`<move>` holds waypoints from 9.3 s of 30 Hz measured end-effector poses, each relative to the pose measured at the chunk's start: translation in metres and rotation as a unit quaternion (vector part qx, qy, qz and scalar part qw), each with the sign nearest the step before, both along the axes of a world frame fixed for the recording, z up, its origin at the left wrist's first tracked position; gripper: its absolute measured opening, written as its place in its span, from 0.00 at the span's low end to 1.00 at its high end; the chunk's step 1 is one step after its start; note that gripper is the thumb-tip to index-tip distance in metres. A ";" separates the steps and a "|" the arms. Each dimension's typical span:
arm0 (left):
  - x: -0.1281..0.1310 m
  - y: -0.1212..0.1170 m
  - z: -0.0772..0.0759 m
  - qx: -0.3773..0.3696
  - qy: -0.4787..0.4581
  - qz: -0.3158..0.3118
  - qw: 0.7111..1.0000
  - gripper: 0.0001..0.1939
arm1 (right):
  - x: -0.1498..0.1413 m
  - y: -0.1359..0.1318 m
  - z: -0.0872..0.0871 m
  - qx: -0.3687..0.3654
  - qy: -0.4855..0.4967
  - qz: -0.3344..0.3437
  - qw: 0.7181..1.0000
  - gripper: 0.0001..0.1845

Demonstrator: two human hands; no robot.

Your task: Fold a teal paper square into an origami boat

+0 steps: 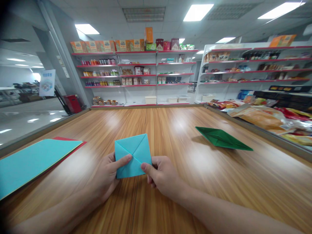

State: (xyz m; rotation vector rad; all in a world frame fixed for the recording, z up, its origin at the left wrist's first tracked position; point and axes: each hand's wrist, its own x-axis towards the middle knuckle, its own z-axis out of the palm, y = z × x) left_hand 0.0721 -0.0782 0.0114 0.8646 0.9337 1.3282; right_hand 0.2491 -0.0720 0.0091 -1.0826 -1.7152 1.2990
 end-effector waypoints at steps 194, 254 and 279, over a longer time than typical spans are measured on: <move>-0.014 0.007 -0.012 -0.002 0.075 -0.151 0.986 0.21 | 0.016 0.015 -0.007 -0.074 0.110 0.032 0.991 0.21; -0.032 0.013 -0.003 -0.051 0.119 -0.418 0.899 0.23 | 0.018 0.018 -0.008 -0.130 0.049 0.133 0.981 0.24; -0.026 0.005 0.000 -0.009 0.153 -0.406 0.901 0.19 | 0.018 0.014 -0.009 -0.060 0.087 0.111 0.988 0.23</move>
